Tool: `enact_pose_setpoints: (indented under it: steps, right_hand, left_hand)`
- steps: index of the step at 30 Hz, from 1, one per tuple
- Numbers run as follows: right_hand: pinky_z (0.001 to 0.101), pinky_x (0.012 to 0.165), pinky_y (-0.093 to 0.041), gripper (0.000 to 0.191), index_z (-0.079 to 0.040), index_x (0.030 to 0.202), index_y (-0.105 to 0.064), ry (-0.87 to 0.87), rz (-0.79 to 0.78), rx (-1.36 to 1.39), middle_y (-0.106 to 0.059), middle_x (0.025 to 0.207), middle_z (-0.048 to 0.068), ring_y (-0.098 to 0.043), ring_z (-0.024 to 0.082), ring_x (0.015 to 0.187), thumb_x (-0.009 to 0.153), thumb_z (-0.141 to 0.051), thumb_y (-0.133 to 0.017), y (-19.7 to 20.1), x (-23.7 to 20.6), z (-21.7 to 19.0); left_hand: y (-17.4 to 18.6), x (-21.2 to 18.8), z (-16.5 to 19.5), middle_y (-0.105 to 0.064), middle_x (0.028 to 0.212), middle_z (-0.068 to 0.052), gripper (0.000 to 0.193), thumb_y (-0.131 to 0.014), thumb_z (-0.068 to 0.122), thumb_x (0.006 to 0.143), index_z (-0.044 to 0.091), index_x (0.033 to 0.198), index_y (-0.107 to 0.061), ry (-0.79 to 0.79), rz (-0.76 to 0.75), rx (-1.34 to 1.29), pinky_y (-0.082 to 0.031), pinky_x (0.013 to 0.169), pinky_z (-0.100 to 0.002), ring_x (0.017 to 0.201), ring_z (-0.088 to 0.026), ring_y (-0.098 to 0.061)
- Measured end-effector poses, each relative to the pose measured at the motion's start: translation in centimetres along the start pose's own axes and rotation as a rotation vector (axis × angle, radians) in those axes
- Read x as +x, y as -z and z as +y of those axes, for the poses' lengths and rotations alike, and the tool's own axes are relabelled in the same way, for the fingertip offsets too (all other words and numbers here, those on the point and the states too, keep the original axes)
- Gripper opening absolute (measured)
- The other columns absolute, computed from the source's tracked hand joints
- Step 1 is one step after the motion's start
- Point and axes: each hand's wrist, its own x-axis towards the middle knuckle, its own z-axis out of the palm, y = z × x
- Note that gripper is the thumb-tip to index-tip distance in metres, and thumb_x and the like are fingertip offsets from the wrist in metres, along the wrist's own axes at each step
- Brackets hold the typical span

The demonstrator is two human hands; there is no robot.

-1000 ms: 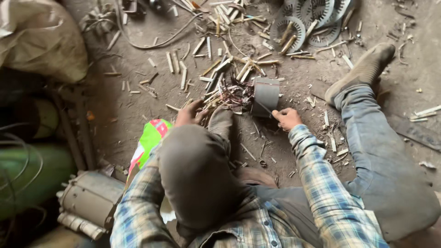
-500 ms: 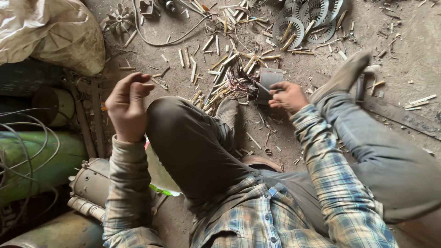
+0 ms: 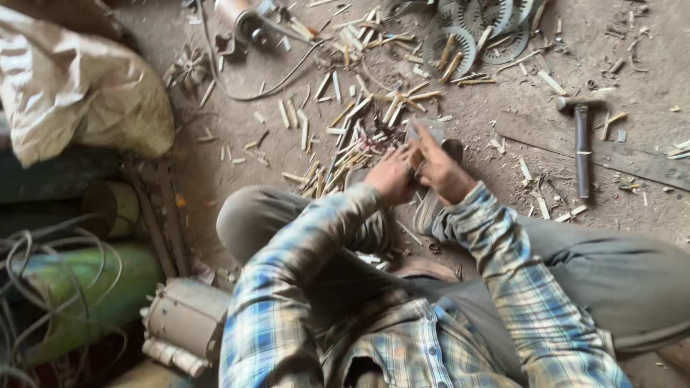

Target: The person sits on the floor and uses a hammer and metal bar to pry and pull copper windings from a cylindrical motor stator. They repeatedly strike the stator and pull out wire bundles, placing them aside.

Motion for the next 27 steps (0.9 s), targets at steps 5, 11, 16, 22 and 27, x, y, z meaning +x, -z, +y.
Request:
enact_pose_setpoints:
  steps: [5,11,16,22,27]
  right_hand:
    - [0.0498,0.109,-0.044,0.091,0.004,0.159,-0.027,-0.023,0.166,0.18,-0.038,0.159,0.029,-0.045,0.043,0.14,0.094,-0.05,-0.06,5.1,-1.1,2.8]
    - [0.0461,0.094,-0.06,0.058,-0.003,0.145,-0.049,-0.347,0.74,-0.47,-0.066,0.128,0.023,-0.069,0.037,0.114,0.094,-0.026,-0.063,6.5,3.3,6.6]
    - [0.0553,0.098,-0.052,0.07,0.002,0.147,-0.04,-0.088,0.754,-0.84,-0.068,0.114,0.03,-0.064,0.044,0.112,0.093,-0.026,-0.075,4.4,4.2,9.3]
    - [0.0404,0.095,-0.063,0.073,-0.016,0.163,-0.038,-0.424,0.738,-0.486,-0.073,0.121,0.025,-0.076,0.033,0.106,0.096,-0.023,-0.066,6.7,6.3,8.9]
    - [0.0452,0.092,-0.056,0.089,-0.018,0.163,-0.031,-0.404,0.628,-0.619,-0.07,0.127,0.022,-0.07,0.037,0.109,0.087,-0.021,-0.078,9.5,8.1,7.6]
  left_hand:
    - [-2.6,3.3,-2.1,-0.074,0.114,-0.012,0.034,-0.072,0.027,0.096,0.02,0.123,-0.052,0.001,-0.22,-0.193,-0.06,0.09,-0.043,0.108,-0.032,-0.07]
    - [-1.1,7.0,-2.1,-0.071,0.087,-0.02,0.065,-0.067,0.025,0.084,0.01,0.141,-0.04,0.234,-0.367,-0.263,-0.058,0.063,-0.048,0.072,-0.038,-0.071]
    - [-1.1,6.9,-1.2,-0.071,0.077,-0.018,0.048,-0.054,0.035,0.1,0.01,0.14,-0.046,0.335,-0.279,-0.313,-0.055,0.062,-0.049,0.07,-0.037,-0.07]
    - [-3.2,7.1,-1.2,-0.07,0.076,-0.016,0.039,-0.046,0.035,0.107,0.007,0.134,-0.05,0.382,-0.058,-0.368,-0.052,0.061,-0.048,0.067,-0.037,-0.069]
    - [-3.5,8.8,-2.0,-0.069,0.066,-0.012,0.041,-0.043,0.039,0.107,0.012,0.137,-0.05,0.549,-0.231,-0.37,-0.05,0.054,-0.046,0.055,-0.033,-0.065]
